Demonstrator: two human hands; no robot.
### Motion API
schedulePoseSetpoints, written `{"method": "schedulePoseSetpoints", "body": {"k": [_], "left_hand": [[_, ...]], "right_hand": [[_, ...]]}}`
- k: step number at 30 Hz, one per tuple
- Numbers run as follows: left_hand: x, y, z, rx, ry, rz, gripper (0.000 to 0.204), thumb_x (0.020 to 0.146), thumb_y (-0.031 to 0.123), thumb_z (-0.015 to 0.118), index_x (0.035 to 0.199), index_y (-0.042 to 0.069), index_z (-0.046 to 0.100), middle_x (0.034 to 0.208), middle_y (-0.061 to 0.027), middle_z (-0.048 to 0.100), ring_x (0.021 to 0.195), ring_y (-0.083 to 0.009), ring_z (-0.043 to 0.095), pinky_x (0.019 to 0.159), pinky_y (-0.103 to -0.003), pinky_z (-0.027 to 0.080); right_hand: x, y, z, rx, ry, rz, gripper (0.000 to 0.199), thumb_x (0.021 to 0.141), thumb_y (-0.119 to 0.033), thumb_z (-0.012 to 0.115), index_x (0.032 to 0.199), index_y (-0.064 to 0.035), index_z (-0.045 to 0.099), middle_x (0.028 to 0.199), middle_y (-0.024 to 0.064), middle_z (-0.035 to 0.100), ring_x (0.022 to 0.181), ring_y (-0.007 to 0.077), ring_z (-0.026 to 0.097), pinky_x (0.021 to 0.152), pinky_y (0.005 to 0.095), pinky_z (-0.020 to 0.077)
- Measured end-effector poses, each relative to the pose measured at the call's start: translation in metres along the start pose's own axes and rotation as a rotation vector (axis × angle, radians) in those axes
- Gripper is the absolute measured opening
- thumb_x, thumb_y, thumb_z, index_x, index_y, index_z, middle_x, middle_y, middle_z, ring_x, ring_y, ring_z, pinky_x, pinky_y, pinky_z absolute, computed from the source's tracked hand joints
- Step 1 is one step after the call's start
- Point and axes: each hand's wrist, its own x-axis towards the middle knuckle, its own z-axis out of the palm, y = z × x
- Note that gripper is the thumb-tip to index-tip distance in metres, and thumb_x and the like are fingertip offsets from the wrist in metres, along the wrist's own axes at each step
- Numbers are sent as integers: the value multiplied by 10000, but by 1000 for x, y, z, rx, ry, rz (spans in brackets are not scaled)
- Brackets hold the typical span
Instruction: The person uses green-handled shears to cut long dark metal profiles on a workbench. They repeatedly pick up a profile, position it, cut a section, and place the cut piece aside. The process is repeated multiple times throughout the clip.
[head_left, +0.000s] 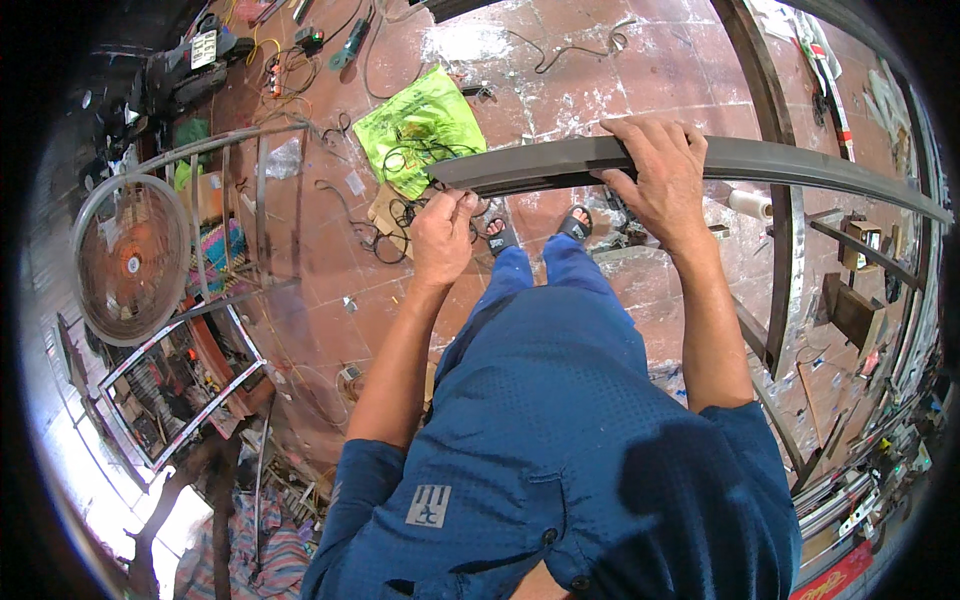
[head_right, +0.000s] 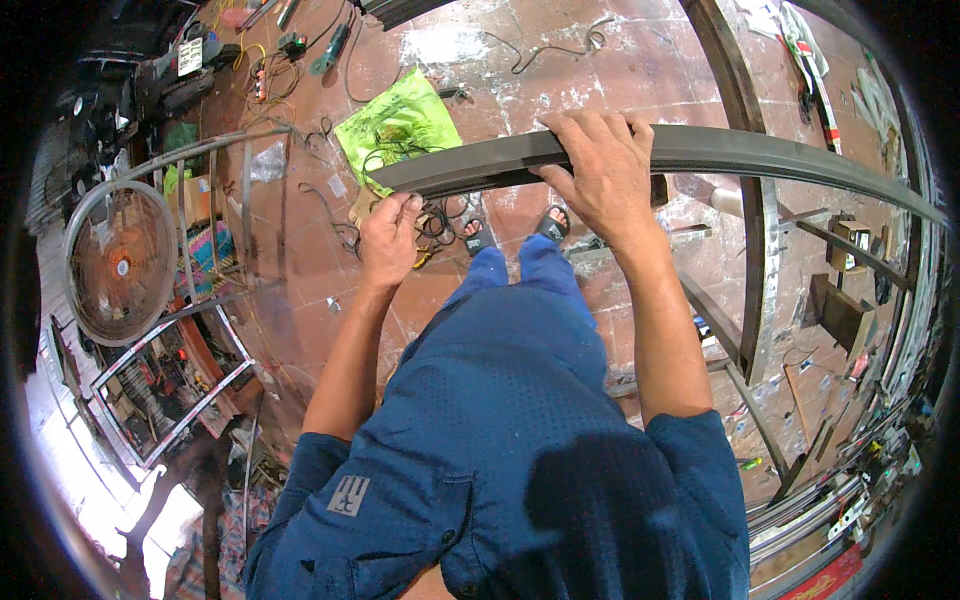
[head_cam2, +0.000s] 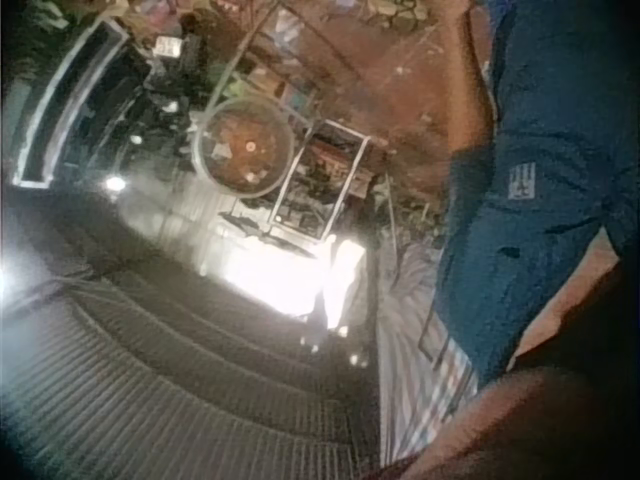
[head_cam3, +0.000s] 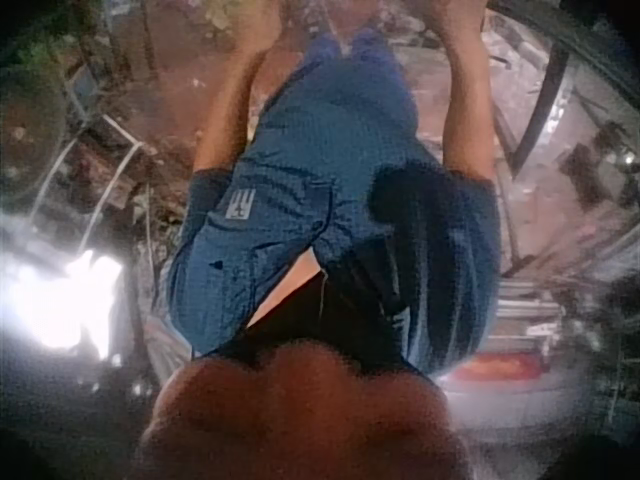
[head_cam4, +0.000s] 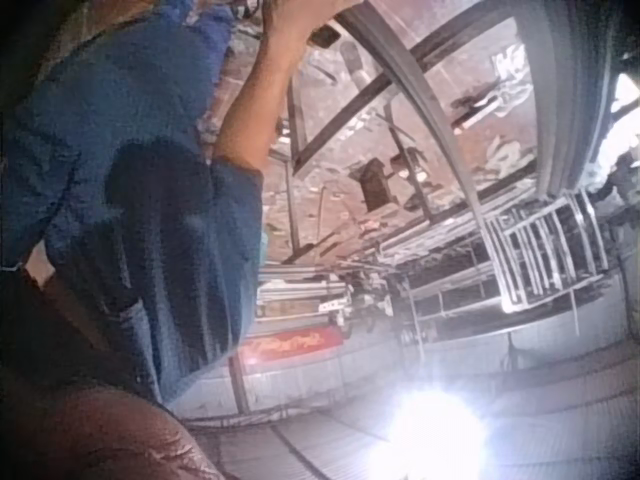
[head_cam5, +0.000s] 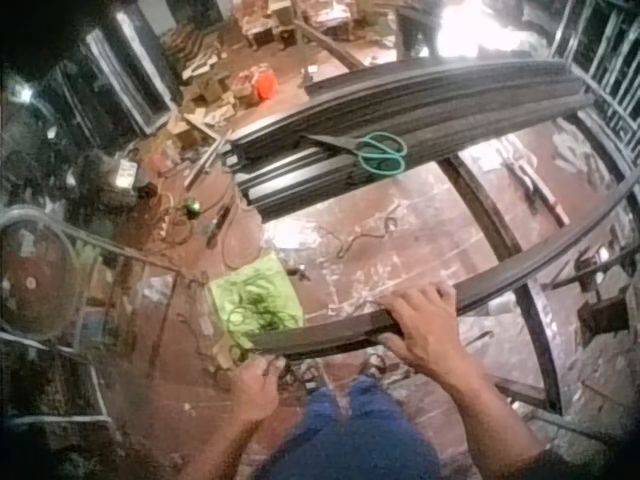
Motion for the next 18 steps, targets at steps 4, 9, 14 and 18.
{"method": "schedulePoseSetpoints", "body": {"k": [4, 9, 14, 18], "left_hand": [[-4, -22, 13, -215, 10, -90, 286, 1022, 239, 676, 1138, -21, 706, 945, -68, 707, 881, -125, 634, 806, -300, 512], [-3, -11, 9, -190, -5, -157, 282, 1008, 244, 686, 1085, -24, 729, 911, -54, 716, 851, -121, 632, 774, -300, 506], [0, 12, -2, -73, -43, -150, 278, 991, 239, 699, 1050, -29, 745, 827, -54, 707, 796, -121, 616, 738, -309, 501], [8, 14, -10, 0, -88, -142, 280, 985, 228, 703, 1066, -36, 746, 825, -58, 710, 771, -130, 619, 726, -315, 504]], "right_hand": [[-1, 2, 2, 9, -2, 2, 527, 804, -326, 807, 1288, -180, 656, 1183, 45, 667, 1144, 277, 592, 1074, 494, 339], [-2, 5, 4, 28, 18, -3, 536, 796, -311, 814, 1289, -177, 654, 1198, 41, 665, 1158, 270, 588, 1079, 492, 339], [-4, 8, 5, 40, 27, 4, 552, 778, -301, 827, 1287, -174, 653, 1203, 39, 662, 1167, 262, 590, 1093, 490, 335], [-5, 11, 7, 54, 59, -4, 555, 763, -303, 836, 1270, -170, 655, 1191, 36, 659, 1166, 258, 594, 1102, 491, 337]]}}
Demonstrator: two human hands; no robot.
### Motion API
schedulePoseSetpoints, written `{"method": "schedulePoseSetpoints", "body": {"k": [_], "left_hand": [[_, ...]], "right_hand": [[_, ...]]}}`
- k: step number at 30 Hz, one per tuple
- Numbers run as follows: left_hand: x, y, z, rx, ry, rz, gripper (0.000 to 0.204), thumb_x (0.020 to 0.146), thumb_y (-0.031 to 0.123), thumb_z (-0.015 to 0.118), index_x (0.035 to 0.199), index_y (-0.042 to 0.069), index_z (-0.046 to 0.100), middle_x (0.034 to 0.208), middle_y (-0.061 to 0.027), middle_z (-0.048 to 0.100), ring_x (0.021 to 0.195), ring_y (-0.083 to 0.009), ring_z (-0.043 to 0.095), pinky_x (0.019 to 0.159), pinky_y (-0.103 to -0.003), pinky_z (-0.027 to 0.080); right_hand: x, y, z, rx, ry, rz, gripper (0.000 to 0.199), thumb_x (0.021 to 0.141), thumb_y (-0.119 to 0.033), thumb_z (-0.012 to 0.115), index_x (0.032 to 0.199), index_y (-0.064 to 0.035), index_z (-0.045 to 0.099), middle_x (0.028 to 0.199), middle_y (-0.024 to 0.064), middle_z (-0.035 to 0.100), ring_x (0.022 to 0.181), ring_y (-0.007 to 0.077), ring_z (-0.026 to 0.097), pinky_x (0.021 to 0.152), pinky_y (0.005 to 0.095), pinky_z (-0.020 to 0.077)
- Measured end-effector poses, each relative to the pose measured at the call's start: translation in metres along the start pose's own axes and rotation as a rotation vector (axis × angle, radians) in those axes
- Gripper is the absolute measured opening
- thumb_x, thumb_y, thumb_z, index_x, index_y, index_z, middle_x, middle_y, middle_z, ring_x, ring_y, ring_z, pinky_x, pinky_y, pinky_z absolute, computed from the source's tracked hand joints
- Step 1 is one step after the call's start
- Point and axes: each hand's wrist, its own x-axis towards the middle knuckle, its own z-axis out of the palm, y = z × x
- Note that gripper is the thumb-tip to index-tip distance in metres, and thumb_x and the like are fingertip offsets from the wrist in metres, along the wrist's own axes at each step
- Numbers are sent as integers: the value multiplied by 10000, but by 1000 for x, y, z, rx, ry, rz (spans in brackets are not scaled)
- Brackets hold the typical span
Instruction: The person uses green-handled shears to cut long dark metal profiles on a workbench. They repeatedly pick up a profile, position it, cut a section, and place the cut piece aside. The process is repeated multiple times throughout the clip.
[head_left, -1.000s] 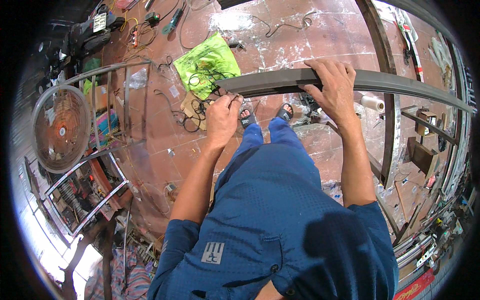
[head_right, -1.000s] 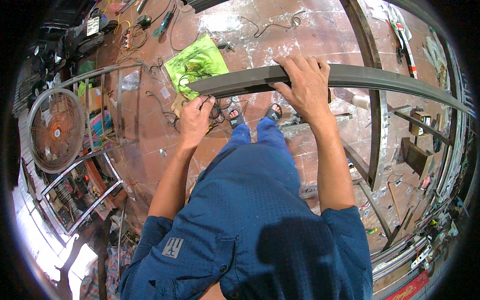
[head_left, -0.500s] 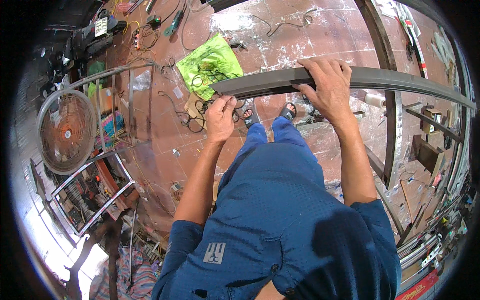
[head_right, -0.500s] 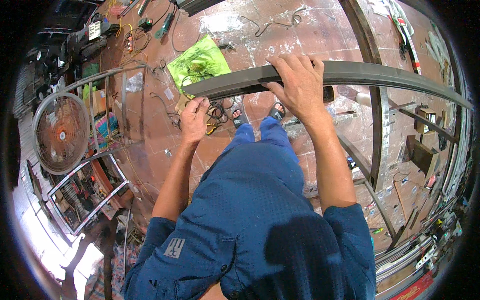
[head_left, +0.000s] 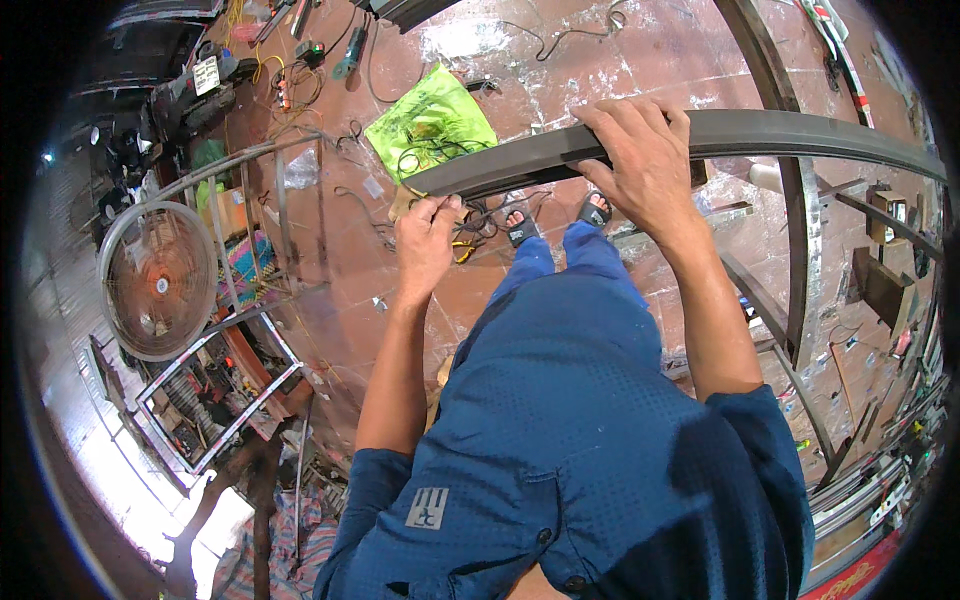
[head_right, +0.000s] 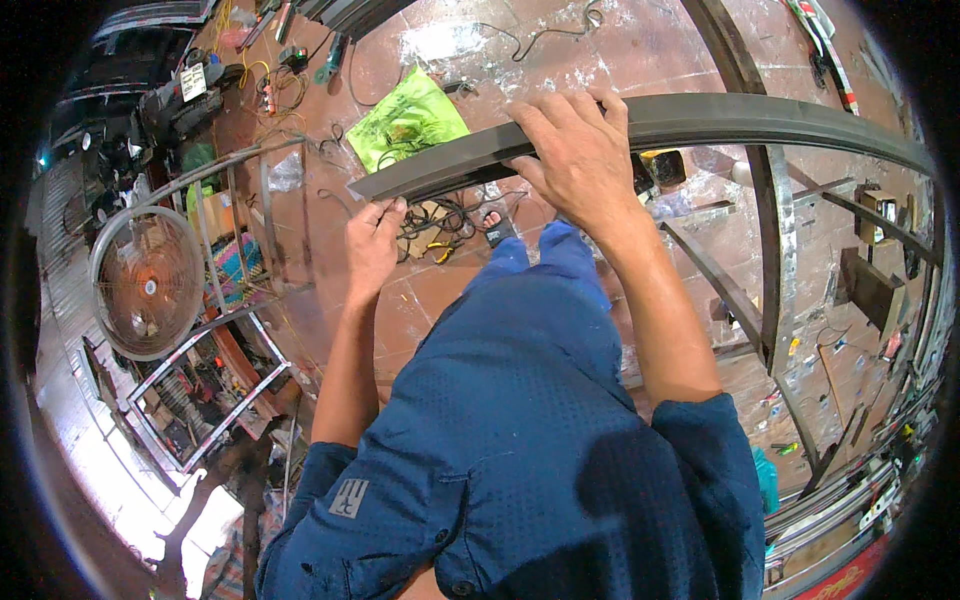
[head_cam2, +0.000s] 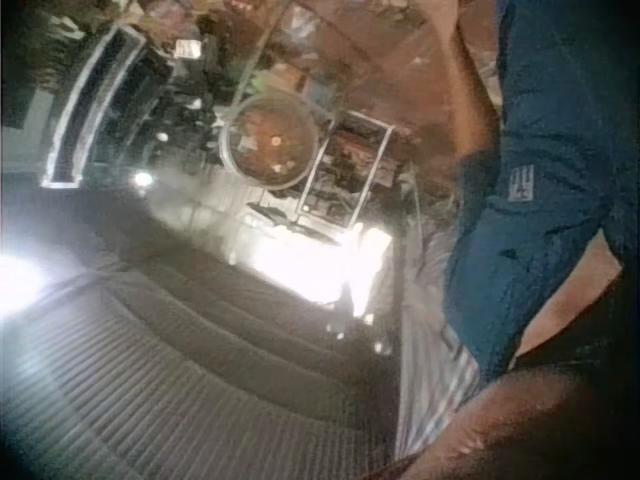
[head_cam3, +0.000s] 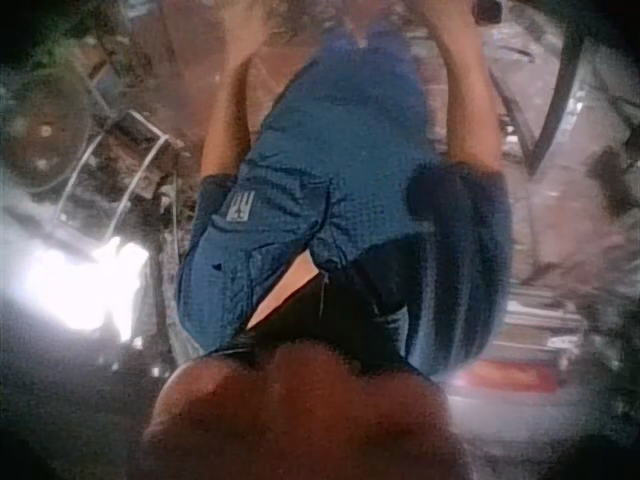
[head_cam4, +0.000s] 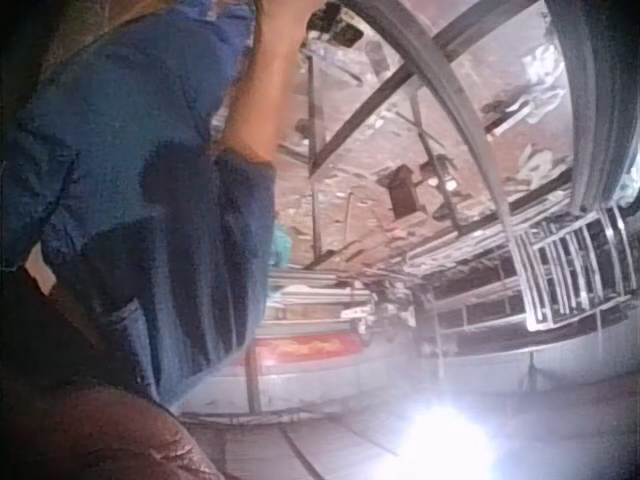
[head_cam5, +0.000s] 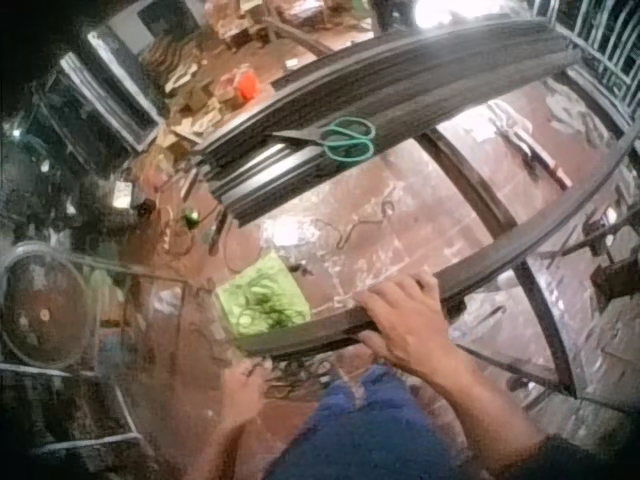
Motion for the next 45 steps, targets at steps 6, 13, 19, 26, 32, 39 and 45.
{"method": "schedulePoseSetpoints", "body": {"k": [6, 13, 19, 26, 32, 39, 45], "left_hand": [[6, 1, 0, -143, -67, -149, 242, 1013, 186, 668, 1119, -18, 745, 843, -21, 703, 684, -82, 545, 631, -266, 448], [3, -17, 9, -275, -55, -169, 275, 1022, 182, 650, 1188, -29, 710, 946, -77, 752, 866, -127, 667, 792, -319, 529], [-10, 4, 24, 148, 170, 72, 245, 1045, 178, 599, 1200, 16, 699, 960, -186, 741, 879, -260, 713, 813, -392, 542], [-11, -2, 31, 69, 229, 145, 254, 1051, 198, 605, 1156, -15, 694, 925, -139, 733, 837, -163, 636, 783, -347, 522], [-10, -12, 37, 0, 274, 134, 211, 1042, 165, 624, 1090, -27, 698, 863, -66, 705, 798, -145, 609, 742, -320, 509], [-7, -10, 28, -171, 113, -162, 203, 1032, 178, 651, 1076, -10, 716, 866, -15, 663, 766, -86, 569, 684, -285, 472], [1, -30, 14, -374, -21, -260, 235, 1024, 222, 666, 1012, -10, 705, 863, -4, 653, 760, -86, 559, 699, -268, 449]], "right_hand": [[-1, 2, 0, 6, 20, -2, 544, 743, -308, 847, 1230, -158, 656, 1157, 36, 655, 1158, 253, 600, 1091, 495, 355], [-2, 2, 1, 11, 44, 2, 538, 741, -310, 848, 1220, -160, 655, 1124, 39, 650, 1147, 245, 602, 1086, 492, 363], [-1, 4, -1, 37, 4, 11, 541, 799, -325, 804, 1292, -158, 655, 1194, 42, 663, 1147, 261, 596, 1101, 475, 337], [1, 2, 0, 36, 49, 4, 519, 746, -305, 840, 1210, -173, 647, 1099, 20, 638, 1149, 231, 595, 1090, 482, 355], [0, 4, 0, 39, 59, -1, 527, 739, -301, 842, 1214, -179, 647, 1097, 12, 634, 1154, 222, 593, 1091, 479, 356], [1, 4, 1, 39, 56, 3, 535, 740, -288, 842, 1225, -178, 648, 1111, 12, 636, 1152, 222, 595, 1092, 481, 359], [2, 4, 0, 41, 44, 3, 545, 749, -281, 840, 1249, -179, 647, 1140, 12, 643, 1167, 222, 596, 1103, 479, 354]]}}
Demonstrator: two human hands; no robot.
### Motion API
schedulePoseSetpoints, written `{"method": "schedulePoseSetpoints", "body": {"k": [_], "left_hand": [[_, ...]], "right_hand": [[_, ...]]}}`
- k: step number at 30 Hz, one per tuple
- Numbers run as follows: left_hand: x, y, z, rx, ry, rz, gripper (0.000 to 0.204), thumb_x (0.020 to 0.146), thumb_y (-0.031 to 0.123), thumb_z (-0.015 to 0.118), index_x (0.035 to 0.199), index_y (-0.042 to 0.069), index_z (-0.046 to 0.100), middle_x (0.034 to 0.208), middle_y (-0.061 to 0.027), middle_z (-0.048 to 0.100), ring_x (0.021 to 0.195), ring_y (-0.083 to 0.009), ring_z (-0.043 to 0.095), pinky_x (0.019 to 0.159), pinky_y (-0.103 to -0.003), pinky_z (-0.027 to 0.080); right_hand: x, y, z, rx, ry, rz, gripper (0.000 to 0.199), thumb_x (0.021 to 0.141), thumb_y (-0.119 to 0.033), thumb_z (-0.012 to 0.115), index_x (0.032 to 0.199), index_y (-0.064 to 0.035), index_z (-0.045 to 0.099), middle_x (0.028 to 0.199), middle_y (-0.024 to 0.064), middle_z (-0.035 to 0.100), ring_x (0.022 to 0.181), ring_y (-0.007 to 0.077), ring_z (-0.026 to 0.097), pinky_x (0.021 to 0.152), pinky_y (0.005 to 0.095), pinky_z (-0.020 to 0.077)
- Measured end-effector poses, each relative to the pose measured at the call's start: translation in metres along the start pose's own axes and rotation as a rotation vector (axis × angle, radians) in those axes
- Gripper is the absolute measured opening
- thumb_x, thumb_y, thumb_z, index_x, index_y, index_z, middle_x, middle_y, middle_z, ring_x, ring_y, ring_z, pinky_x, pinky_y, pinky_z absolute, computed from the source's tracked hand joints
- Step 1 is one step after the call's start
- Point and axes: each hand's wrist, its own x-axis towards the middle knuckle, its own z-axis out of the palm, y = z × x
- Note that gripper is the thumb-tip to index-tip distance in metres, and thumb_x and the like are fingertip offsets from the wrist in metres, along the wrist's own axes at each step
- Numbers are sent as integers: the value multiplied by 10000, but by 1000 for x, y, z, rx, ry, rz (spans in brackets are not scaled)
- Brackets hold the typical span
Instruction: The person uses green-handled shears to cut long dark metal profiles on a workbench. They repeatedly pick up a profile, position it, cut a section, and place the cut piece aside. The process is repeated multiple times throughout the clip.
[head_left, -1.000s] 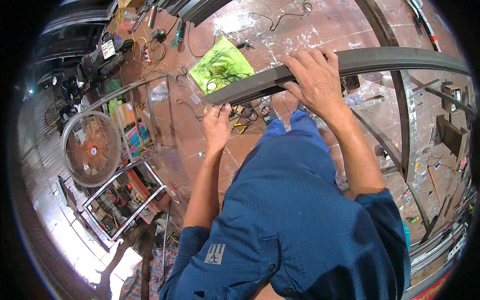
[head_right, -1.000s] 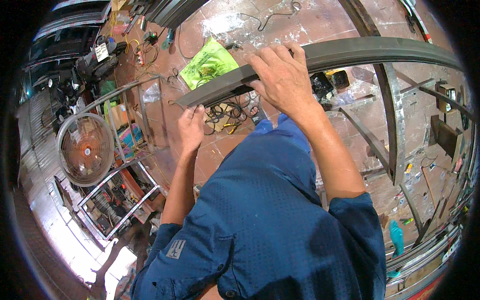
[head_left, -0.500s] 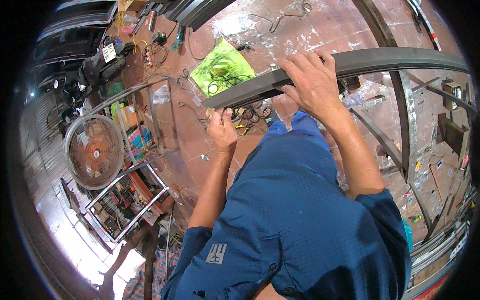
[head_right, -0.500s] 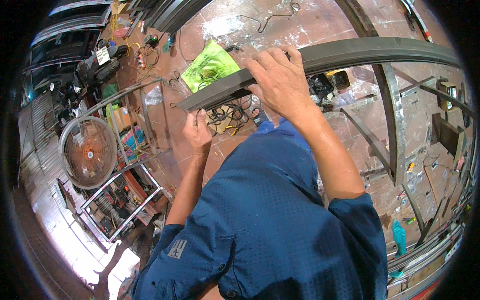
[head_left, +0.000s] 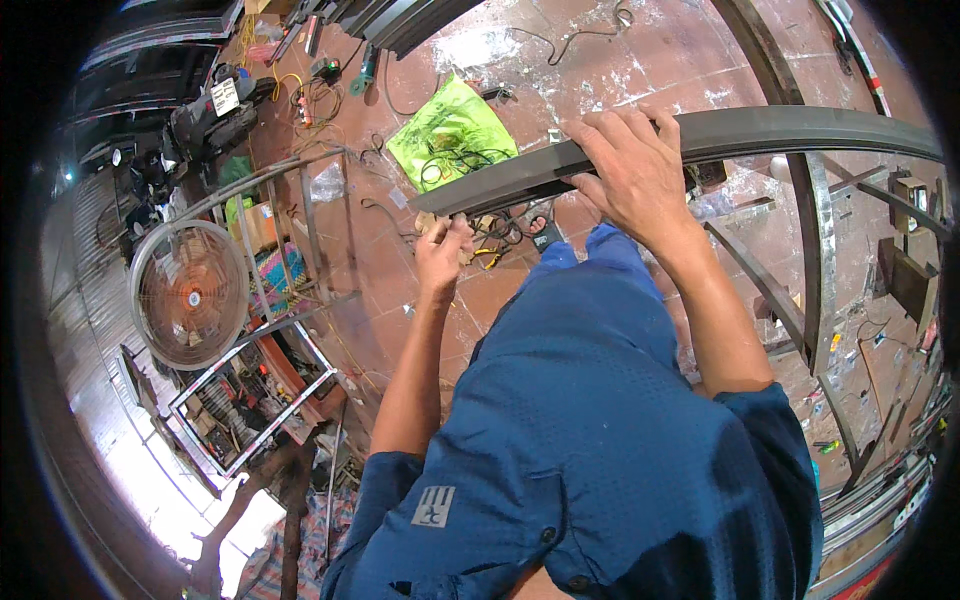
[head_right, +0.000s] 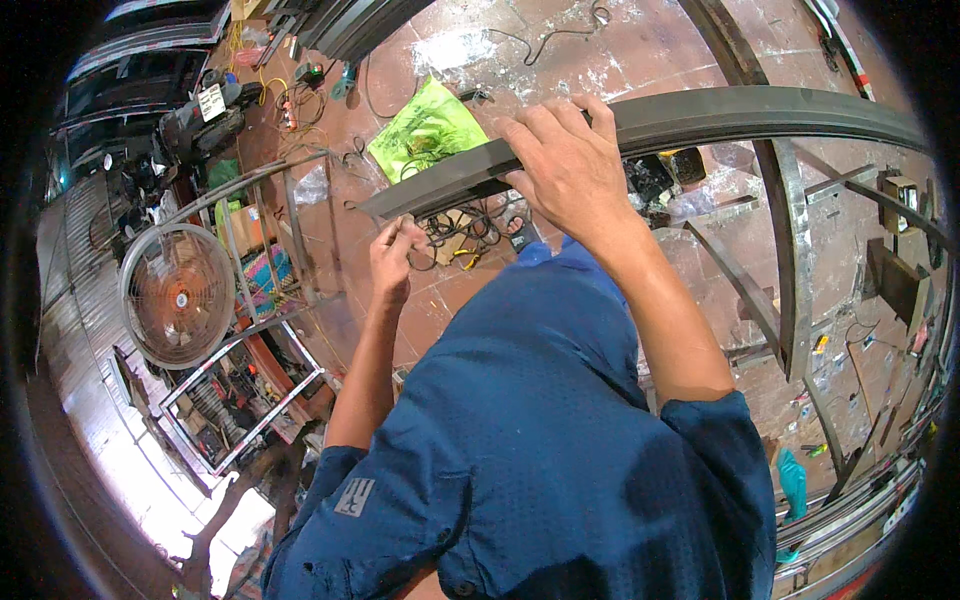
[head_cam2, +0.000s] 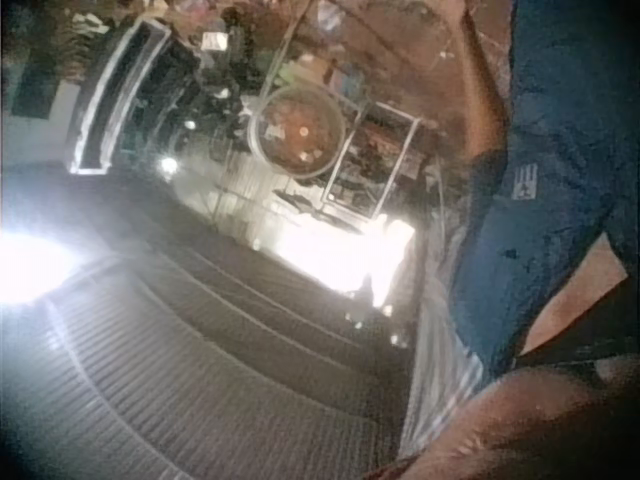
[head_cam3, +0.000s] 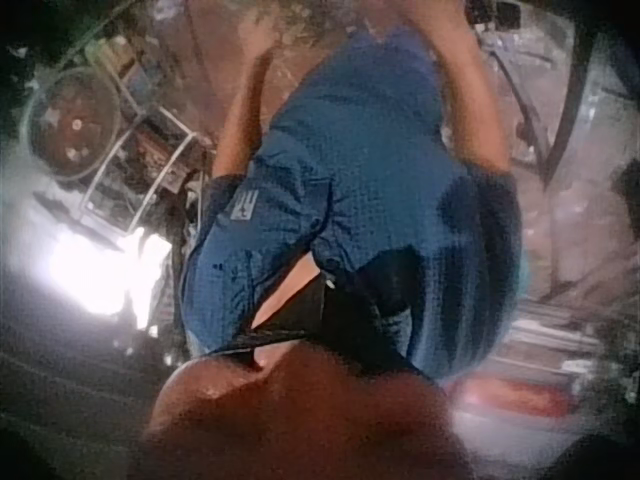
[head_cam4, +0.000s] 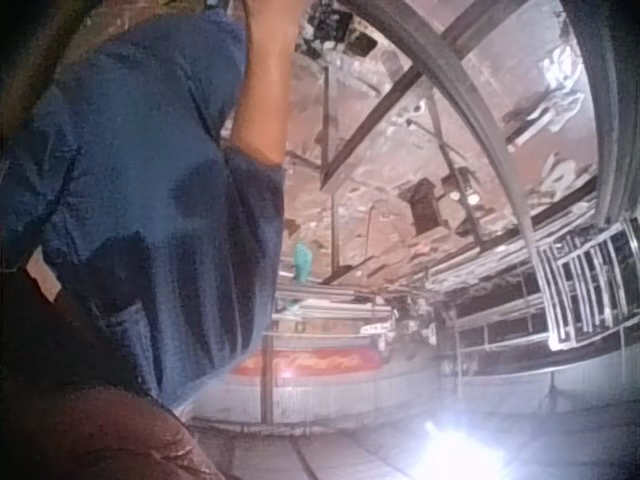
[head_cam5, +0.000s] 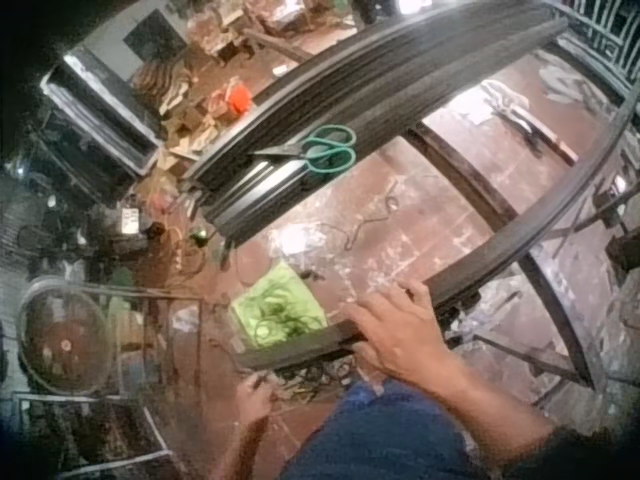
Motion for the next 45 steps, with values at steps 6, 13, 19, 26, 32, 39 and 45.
{"method": "schedulePoseSetpoints", "body": {"k": [6, 13, 19, 26, 32, 39, 45], "left_hand": [[10, -6, -31, 57, -146, 103, 201, 972, 183, 723, 938, -14, 745, 867, -23, 692, 820, -116, 599, 762, -281, 470], [15, 34, -11, 182, -230, 109, 178, 974, 112, 684, 1057, -38, 735, 944, -9, 711, 804, -98, 593, 739, -267, 481], [25, 0, -43, 114, -236, 135, 174, 945, 130, 717, 980, -39, 744, 861, -15, 705, 772, -91, 612, 701, -270, 482], [32, 26, -22, 238, -264, 58, 160, 901, 163, 774, 924, 7, 746, 787, -6, 675, 682, -99, 607, 626, -271, 470], [39, -3, -42, -210, -399, 118, 556, 944, 284, 750, 1376, -2, 549, 997, -77, 694, 702, -120, 630, 614, -262, 491], [40, 38, -44, -364, -550, 50, 661, 1020, 502, 620, 1462, 33, 474, 1148, -93, 681, 874, -138, 690, 579, -202, 483], [28, 24, -37, -377, -442, -124, 538, 977, 521, 655, 1234, 49, 626, 985, -60, 715, 721, -137, 673, 528, -238, 455]], "right_hand": [[-3, 2, 1, 11, 9, -6, 526, 759, -284, 831, 1241, -185, 645, 1112, 9, 638, 1151, 219, 597, 1095, 477, 359], [-3, 3, 1, -24, 7, -13, 516, 755, -289, 829, 1224, -182, 642, 1085, 6, 629, 1134, 216, 597, 1087, 477, 365], [-4, 2, 1, -33, -6, -12, 516, 761, -284, 827, 1232, -178, 642, 1086, 15, 630, 1140, 221, 595, 1086, 480, 363], [-5, 2, 2, -31, -3, -29, 543, 782, -305, 824, 1274, -177, 634, 1171, 19, 643, 1154, 233, 591, 1090, 482, 356], [-7, -12, -10, 62, 163, -56, 508, 802, -265, 816, 1273, -162, 656, 1127, 30, 665, 1097, 251, 618, 1025, 484, 403], [-61, -84, 41, 234, -16, 95, 270, 873, -190, 742, 1128, -111, 702, 1072, 76, 704, 986, 296, 664, 833, 428, 486], [-60, -119, 77, -7, 3, 199, 179, 867, -151, 733, 1042, -131, 702, 900, 60, 689, 839, 278, 664, 729, 417, 486]]}}
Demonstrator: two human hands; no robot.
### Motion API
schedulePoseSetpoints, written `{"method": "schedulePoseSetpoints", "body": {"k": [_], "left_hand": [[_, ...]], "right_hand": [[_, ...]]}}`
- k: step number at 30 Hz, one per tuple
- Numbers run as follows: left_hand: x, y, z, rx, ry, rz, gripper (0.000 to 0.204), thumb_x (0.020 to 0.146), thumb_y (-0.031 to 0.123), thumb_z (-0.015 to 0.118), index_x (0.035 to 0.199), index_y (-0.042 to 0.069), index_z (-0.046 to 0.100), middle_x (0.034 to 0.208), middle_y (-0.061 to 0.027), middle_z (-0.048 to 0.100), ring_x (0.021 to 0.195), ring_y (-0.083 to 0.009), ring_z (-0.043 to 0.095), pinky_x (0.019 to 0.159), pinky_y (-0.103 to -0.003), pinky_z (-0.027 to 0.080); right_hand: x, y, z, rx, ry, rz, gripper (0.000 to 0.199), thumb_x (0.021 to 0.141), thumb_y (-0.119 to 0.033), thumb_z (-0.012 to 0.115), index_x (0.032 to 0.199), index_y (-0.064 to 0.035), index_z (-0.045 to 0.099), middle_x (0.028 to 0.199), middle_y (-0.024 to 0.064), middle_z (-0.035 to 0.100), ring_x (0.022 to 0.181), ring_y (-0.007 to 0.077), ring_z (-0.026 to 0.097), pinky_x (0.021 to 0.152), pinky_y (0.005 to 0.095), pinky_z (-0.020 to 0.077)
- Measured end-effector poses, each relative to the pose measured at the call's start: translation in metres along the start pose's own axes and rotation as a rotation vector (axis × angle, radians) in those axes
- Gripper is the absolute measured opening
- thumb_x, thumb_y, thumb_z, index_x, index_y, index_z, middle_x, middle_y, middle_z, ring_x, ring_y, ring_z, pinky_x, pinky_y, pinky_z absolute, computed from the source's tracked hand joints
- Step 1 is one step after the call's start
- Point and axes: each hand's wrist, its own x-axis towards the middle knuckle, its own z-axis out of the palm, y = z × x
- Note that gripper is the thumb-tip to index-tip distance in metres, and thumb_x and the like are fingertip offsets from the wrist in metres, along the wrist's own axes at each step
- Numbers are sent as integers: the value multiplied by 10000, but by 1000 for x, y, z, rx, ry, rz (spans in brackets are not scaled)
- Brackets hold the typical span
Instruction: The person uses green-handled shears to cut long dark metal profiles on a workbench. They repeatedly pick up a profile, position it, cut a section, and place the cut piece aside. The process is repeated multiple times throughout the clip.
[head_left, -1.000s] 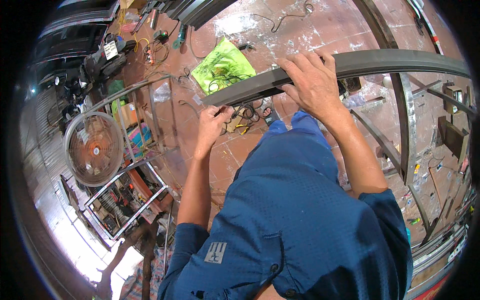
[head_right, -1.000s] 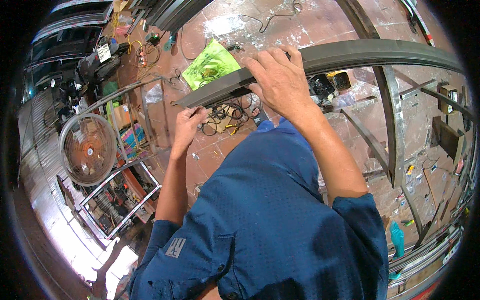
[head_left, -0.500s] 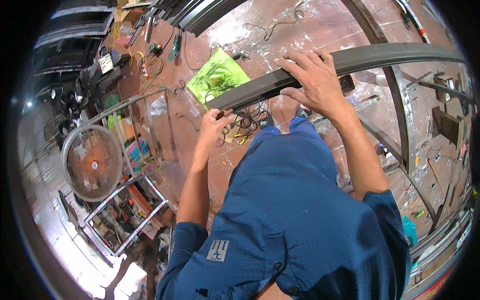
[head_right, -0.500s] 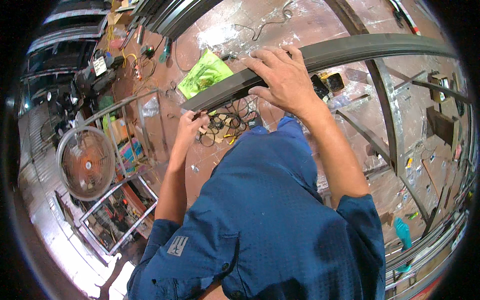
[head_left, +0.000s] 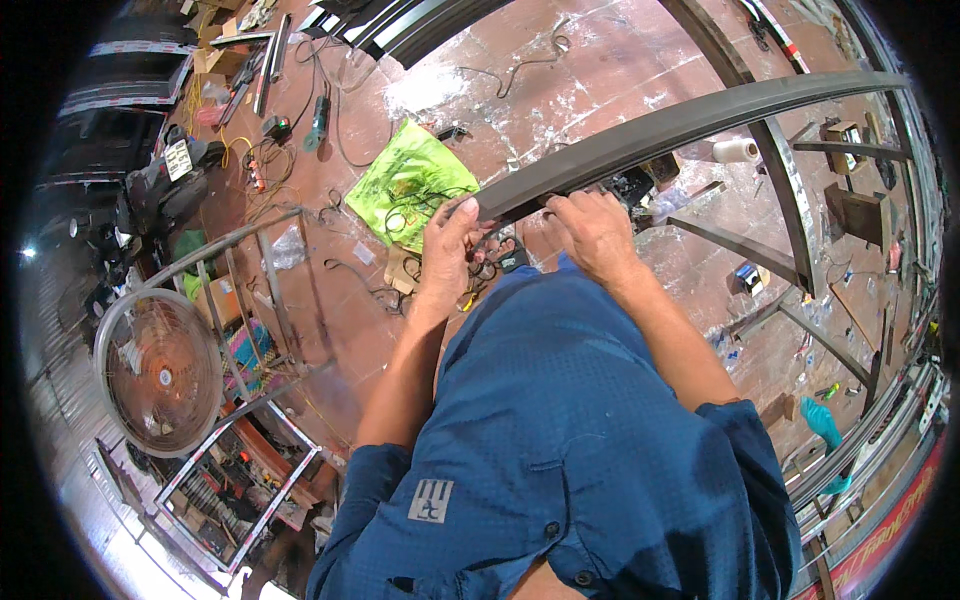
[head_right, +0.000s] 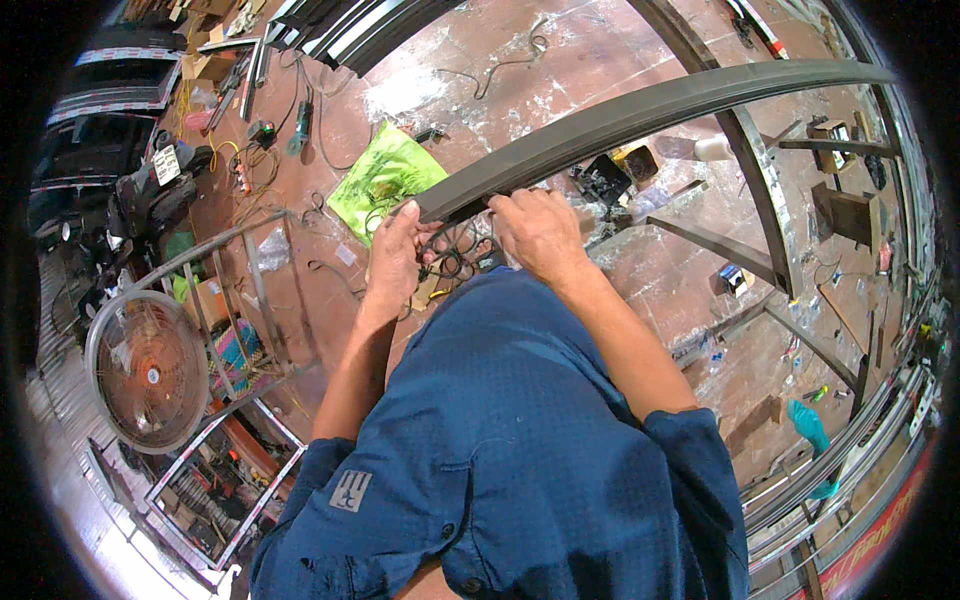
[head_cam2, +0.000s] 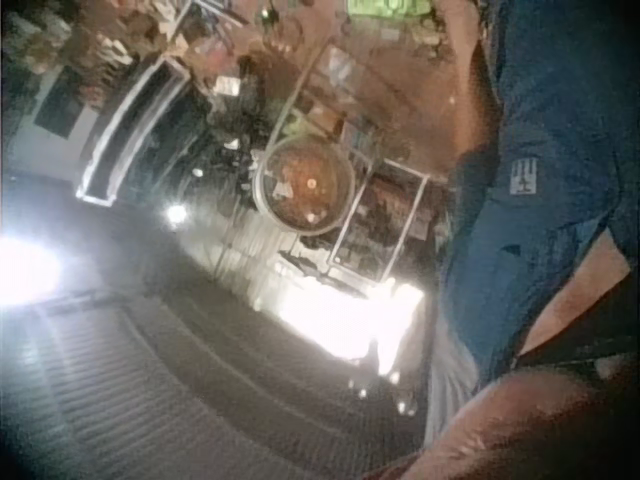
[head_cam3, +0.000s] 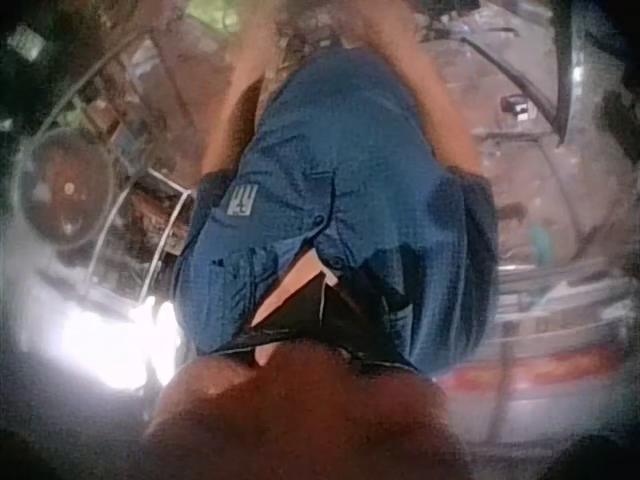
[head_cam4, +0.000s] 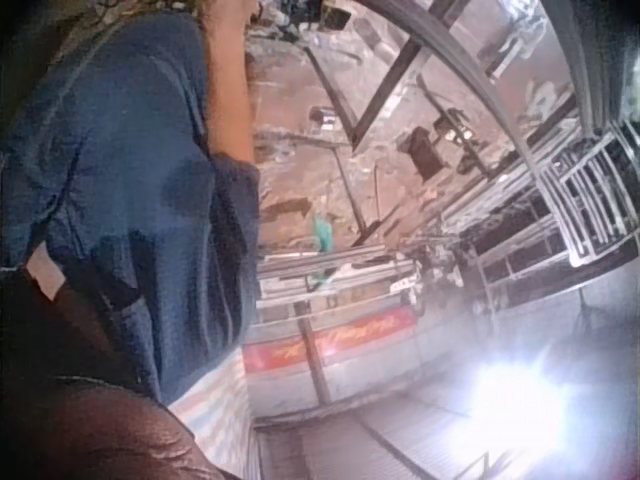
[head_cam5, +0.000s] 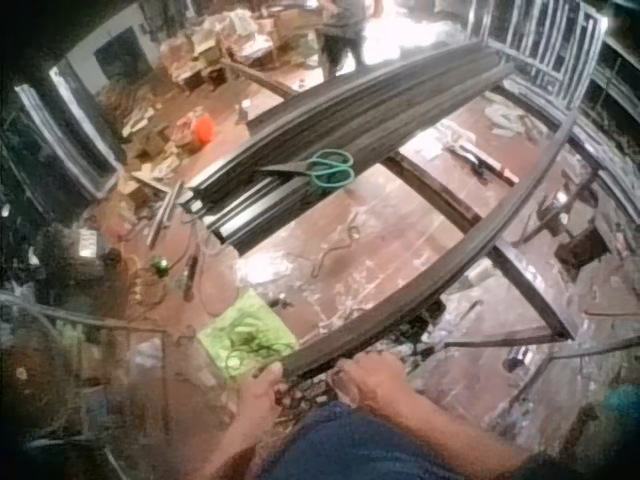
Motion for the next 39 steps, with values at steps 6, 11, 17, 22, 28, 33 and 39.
{"method": "schedulePoseSetpoints", "body": {"k": [6, 11, 17, 22, 28, 33, 39], "left_hand": [[-4, -6, -4, -80, -142, -26, 586, 950, 520, 710, 1187, -1, 585, 952, -105, 698, 653, -151, 698, 492, -226, 486], [1, -3, 3, -15, -100, -13, 508, 955, 486, 704, 1078, -2, 632, 924, -101, 701, 612, -127, 668, 490, -223, 472], [4, -13, 6, -21, -25, 62, 454, 967, 431, 685, 1061, -12, 649, 850, -85, 682, 657, -129, 655, 548, -246, 521], [2, -13, 13, -93, -19, 68, 423, 969, 396, 695, 1067, -6, 606, 859, -74, 665, 693, -128, 648, 548, -256, 553], [3, -24, 12, -94, -8, 175, 369, 1004, 381, 656, 1060, 18, 622, 908, -70, 682, 726, -127, 632, 610, -270, 548], [9, -79, -39, 411, -29, 258, 283, 975, 261, 721, 1093, 8, 672, 956, -44, 691, 812, -121, 628, 717, -272, 513], [-10, -32, -29, 514, -9, 282, 146, 951, 111, 708, 967, -28, 751, 894, -32, 727, 792, -84, 616, 711, -251, 507]], "right_hand": [[-2, 4, 1, -7, 61, -75, 150, 849, -150, 753, 985, -137, 691, 800, 46, 677, 758, 253, 662, 695, 399, 486], [-1, 10, -5, -125, -11, -79, 126, 843, -159, 745, 954, -141, 688, 783, 38, 680, 736, 257, 666, 681, 404, 490], [1, 66, -41, -209, 78, -3, 121, 872, -132, 623, 977, -166, 675, 741, 42, 666, 724, 261, 673, 656, 429, 484], [7, 133, -91, -349, 90, -56, 141, 866, -115, 653, 989, -166, 700, 802, 56, 704, 788, 287, 690, 731, 449, 500], [-10, 203, -154, -118, 129, 405, 172, 958, -203, 689, 1063, -70, 719, 913, 171, 736, 850, 357, 722, 738, 437, 540], [-23, 142, -96, 551, -130, 700, 254, 979, -269, 711, 975, -17, 741, 824, 43, 716, 791, 112, 650, 713, 297, 511], [-16, 77, -17, 1311, -370, 842, 376, 1024, -357, 659, 1158, -7, 670, 1044, 95, 721, 868, 176, 691, 804, 319, 546]]}}
